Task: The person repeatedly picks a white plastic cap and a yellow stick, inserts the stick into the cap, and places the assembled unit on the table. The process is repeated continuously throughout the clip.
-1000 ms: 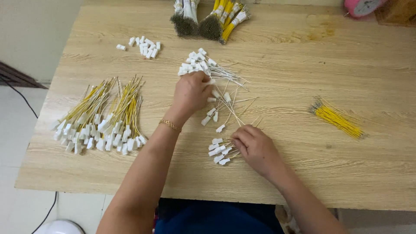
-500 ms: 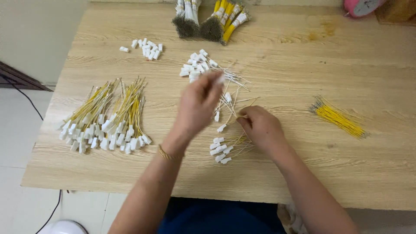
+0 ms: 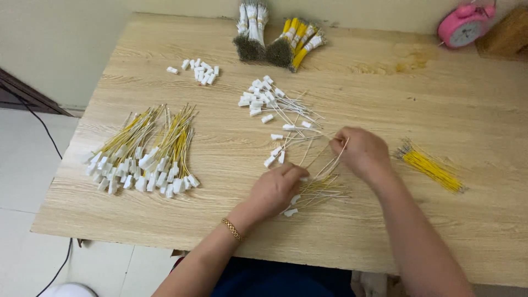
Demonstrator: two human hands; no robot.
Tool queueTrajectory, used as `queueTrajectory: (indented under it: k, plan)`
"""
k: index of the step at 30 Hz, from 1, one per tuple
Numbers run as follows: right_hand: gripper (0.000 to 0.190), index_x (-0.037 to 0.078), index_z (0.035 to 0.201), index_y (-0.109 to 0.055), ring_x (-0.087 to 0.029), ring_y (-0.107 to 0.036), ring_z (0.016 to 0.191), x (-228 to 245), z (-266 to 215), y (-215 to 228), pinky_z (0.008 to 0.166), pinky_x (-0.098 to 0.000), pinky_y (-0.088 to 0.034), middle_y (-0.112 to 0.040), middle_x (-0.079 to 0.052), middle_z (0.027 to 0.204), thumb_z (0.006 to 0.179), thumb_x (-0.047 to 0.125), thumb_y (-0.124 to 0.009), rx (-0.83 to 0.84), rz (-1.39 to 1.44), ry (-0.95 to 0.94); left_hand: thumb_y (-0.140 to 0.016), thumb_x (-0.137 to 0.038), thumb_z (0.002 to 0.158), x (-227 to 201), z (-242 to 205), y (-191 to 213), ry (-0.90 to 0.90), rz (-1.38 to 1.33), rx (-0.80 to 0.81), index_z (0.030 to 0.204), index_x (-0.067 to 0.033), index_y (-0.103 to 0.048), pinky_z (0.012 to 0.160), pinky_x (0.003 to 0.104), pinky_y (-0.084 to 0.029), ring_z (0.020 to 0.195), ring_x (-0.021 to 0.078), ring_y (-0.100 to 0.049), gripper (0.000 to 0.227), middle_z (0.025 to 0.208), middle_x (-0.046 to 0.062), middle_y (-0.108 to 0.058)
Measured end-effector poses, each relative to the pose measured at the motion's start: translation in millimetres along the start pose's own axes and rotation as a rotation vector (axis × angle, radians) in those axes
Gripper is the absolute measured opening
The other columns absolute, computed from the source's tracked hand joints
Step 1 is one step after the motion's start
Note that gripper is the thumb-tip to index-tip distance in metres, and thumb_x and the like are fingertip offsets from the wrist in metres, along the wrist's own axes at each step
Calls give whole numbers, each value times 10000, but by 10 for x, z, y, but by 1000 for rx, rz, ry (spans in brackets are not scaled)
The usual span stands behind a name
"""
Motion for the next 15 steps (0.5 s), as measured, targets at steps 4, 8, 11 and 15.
queueTrajectory:
  k: [4,8,11,15]
  plan:
    - [284,177,1025,-751,-263,-692,917,-105,335,146,824,-421,-545,-746,-49,980,957,437,-659,-85,-81,198,-677,-119,906,16,-13,157,-98,-21,52,1134,-109,-675,858,423,-559,1009,315,-693,228,1115,95,-704]
    - [252,183,1012,-750,-268,-676,973,-99,729,95,812,-436,-541,-738,-38,1034,921,398,-657,-148,-125,397,-678,-117,920,130,-34,220,-177,-53,117,1111,-111,-675,865,408,-565,1018,313,-693,191,1118,78,-711]
    - [256,142,1043,-736,-282,-666,962,-108,916,-121,831,-442,-528,-728,-74,1037,975,360,-620,-151,-40,444,-669,-81,908,164,-54,271,-214,-123,79,1142,-105,-677,896,403,-561,1045,312,-690,235,1159,83,-723]
    - [236,85,1106,-719,-211,-678,842,260,375,130,756,-373,-543,-731,-95,959,1007,270,-611,-82,336,391,-640,-114,995,1,-25,503,164,-429,-2,1202,-90,-693,856,331,-591,993,197,-716,215,1072,65,-719]
Point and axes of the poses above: each hand's wrist, its own z-axis towards the middle knuckle, its own y-axis out of the back of the hand, x = y × z, the point moved 1 cm from there along z, towards the middle knuckle
